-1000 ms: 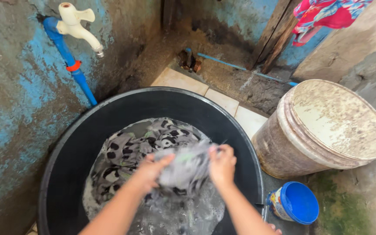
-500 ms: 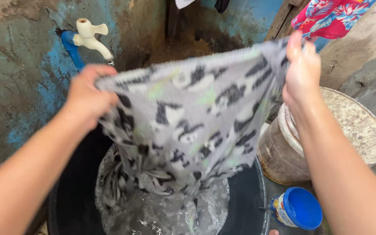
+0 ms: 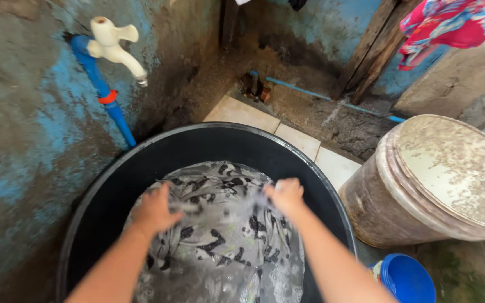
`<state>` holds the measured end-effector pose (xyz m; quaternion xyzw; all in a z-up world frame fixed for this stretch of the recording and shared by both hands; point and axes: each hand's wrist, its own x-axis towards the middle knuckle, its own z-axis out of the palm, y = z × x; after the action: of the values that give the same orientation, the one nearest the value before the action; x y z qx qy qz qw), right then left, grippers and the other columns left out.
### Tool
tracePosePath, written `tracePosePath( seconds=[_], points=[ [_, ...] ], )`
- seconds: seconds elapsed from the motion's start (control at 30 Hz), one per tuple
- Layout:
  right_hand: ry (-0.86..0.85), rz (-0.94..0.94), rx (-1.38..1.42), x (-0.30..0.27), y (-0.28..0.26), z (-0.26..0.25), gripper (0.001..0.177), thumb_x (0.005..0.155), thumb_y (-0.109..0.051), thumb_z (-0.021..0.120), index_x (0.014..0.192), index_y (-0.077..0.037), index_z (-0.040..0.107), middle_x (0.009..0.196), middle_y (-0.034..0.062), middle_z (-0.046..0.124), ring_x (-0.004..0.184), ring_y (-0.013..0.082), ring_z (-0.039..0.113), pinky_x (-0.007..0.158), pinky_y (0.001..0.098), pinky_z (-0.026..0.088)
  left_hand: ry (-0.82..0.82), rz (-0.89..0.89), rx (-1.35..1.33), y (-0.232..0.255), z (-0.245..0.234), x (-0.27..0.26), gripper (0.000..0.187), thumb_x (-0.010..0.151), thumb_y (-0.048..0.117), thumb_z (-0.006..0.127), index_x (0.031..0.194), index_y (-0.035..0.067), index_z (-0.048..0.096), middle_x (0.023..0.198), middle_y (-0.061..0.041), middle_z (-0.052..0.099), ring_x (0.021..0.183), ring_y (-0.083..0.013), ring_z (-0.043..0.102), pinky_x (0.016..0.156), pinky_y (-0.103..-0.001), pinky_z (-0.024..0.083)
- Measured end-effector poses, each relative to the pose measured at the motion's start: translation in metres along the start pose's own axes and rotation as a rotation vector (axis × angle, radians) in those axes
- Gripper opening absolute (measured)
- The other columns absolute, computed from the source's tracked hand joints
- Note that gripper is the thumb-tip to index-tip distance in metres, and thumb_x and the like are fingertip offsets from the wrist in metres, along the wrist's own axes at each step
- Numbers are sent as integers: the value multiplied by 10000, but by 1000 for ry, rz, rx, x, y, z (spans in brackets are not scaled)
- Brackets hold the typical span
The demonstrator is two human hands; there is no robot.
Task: The person washes clothes in a large black basin by hand, repeatedly scrubbing, lifting, and plunging the fabric into soapy water.
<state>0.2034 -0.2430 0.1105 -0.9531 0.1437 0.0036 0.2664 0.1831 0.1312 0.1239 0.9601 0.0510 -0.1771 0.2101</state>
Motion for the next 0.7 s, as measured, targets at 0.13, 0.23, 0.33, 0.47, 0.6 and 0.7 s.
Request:
tracePosePath(
  seconds=[0.13,0.23,0.33,0.47,0.6,0.7],
  points=[
    [62,-104,200,-60,31,89,588,808,-545,730,1210,-118,682,1545,256,320,1415,452,308,1152,544,335,-136,32,-2,33,43,-18,1151,668,774,801,1550,543,99,1693,-30,-41,1486,-525,-91,1038,-849,127],
    [17,12,129,-70,6,104,781,786,-599,748,1411,-173,554,1633,198,158,1491,458,92,1098,645,298,-315,41,307,48,51,-14,1019,751,865,656,1540,612,63,1720,-32,-96,1511,-522,-69,1060,-832,171],
    [39,126,-1,-81,-21,109,855,732,-624,760,1447,-215,532,1638,146,171,1500,429,94,1058,714,297,-197,14,382,58,71,-2,926,797,837,616,1553,572,151,1700,-39,64,1516,-510,36,1063,-838,181],
    [114,111,-121,-46,-26,128,862,696,-591,756,1446,-228,536,1646,179,206,1449,450,146,982,712,356,-97,79,410,54,99,49,879,789,742,642,1540,526,240,1651,-22,160,1480,-479,124,1063,-817,205],
    [183,-3,-252,-10,-3,158,769,698,-570,762,1337,-182,583,1538,224,291,1411,453,227,956,768,315,15,169,272,30,146,109,598,854,384,561,1443,459,491,1531,33,426,1400,-401,349,1072,-642,381],
    [196,-68,-309,6,12,176,732,650,-570,790,1252,-184,634,1469,204,378,1367,408,302,976,802,246,34,282,491,-4,184,154,420,972,305,478,1375,345,589,1422,-7,573,1324,-358,483,1073,-545,439]
  ],
)
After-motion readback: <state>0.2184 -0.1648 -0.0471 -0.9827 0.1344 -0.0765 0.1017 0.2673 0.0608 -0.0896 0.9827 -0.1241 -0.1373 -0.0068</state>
